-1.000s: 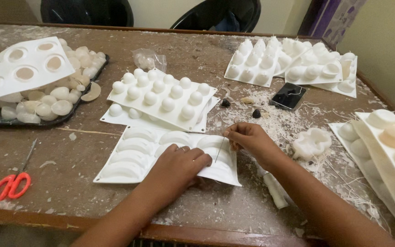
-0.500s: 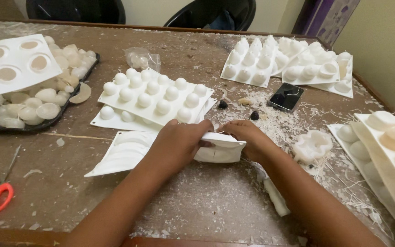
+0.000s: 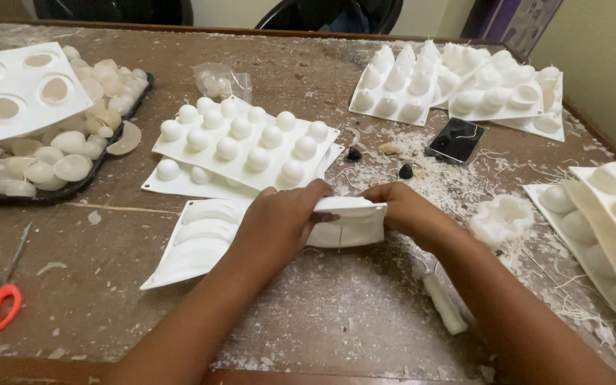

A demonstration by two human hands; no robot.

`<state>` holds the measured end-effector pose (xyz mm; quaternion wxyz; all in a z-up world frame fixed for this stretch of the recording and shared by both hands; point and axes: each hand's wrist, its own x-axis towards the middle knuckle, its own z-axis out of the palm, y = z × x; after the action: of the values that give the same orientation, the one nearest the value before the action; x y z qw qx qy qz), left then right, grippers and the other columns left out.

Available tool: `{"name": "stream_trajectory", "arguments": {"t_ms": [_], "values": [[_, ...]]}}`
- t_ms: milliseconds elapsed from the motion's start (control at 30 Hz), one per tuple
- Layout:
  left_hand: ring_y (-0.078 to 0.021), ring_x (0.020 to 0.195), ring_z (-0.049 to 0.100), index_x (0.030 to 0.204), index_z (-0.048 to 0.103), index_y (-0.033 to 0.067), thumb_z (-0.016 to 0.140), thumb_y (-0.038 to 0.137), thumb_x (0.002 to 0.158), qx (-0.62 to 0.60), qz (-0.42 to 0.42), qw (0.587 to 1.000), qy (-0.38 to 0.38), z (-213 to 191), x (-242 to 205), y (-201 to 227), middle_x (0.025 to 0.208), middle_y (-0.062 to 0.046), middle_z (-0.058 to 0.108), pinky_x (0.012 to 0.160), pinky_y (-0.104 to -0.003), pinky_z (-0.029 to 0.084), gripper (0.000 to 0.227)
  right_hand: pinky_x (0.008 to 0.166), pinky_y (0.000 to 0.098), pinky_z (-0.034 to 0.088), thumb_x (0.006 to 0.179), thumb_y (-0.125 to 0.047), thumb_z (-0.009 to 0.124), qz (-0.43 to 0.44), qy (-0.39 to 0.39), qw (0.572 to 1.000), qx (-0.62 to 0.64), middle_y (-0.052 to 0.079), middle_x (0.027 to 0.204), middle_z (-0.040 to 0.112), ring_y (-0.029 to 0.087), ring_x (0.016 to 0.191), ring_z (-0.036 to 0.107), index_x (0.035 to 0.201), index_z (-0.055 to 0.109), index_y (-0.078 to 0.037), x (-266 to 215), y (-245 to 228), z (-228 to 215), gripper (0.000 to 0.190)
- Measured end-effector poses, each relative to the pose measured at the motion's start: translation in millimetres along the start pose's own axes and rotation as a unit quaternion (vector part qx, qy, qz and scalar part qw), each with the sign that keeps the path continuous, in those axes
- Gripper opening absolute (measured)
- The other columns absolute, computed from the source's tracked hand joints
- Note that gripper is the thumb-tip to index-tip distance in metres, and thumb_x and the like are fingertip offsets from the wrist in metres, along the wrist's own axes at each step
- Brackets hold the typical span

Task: The person threads a needle with white thread and inserts it into the wick of a white crescent-shaped candle in a plastic mold. They pull the thread through the candle, cut the excess with scissors, and repeat the process for another candle in the same mold.

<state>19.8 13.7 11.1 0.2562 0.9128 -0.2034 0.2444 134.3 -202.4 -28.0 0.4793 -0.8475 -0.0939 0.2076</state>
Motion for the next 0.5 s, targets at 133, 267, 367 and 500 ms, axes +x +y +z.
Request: {"name": "stream_trajectory", "arguments": {"t_ms": [133,267,367,500], "values": [[-0.0338,0.081,0.073,0.106,0.062,0.0094,0.071,0.016,0.090,-0.020,-0.022,1.000,-0.006,2.9,-4.1,-1.0,0.089,-0.013,0.075,0.068,-0.047,0.055,0.019,0.082,0.0352,0.060,0.091,-0.014,0.079,-0.232,0.209,0.908,-0.280,0.015,0.133,0.061,0.020,0.101,0.067,0.120,0.075,-0.009,-50.7,-2.4,-21.6,0.029],[-0.0352,0.083,0.073,0.108,0.061,0.0099,0.070,0.016,0.091,-0.017,-0.034,0.999,-0.021,3.8,0.2,-5.8,0.089,-0.014,0.075,0.069,-0.048,0.054,0.021,0.072,0.0277,0.063,0.096,-0.014,0.072,-0.431,0.267,0.805,-0.309,0.010,0.110,0.073,0.018,0.084,0.073,0.105,0.070,-0.008,-83.3,8.7,-19.2,0.011],[-0.0356,0.084,0.073,0.109,0.061,0.0111,0.070,0.018,0.090,-0.024,-0.047,0.998,-0.037,4.0,0.8,-7.8,0.089,-0.014,0.075,0.069,-0.048,0.054,0.022,0.061,0.0236,0.061,0.096,-0.012,0.072,-0.509,0.137,0.768,-0.364,0.006,0.101,0.075,0.016,0.072,0.074,0.111,0.070,-0.008,-83.5,18.7,3.1,0.016],[-0.0353,0.084,0.073,0.109,0.062,0.0120,0.070,0.020,0.091,-0.030,-0.064,0.996,-0.050,4.5,2.3,-7.5,0.089,-0.014,0.075,0.070,-0.047,0.055,0.021,0.048,0.0257,0.061,0.088,-0.002,0.072,-0.461,0.125,0.762,-0.438,0.008,0.097,0.077,0.018,0.061,0.073,0.125,0.069,-0.006,-67.4,23.5,27.7,0.038]]}}
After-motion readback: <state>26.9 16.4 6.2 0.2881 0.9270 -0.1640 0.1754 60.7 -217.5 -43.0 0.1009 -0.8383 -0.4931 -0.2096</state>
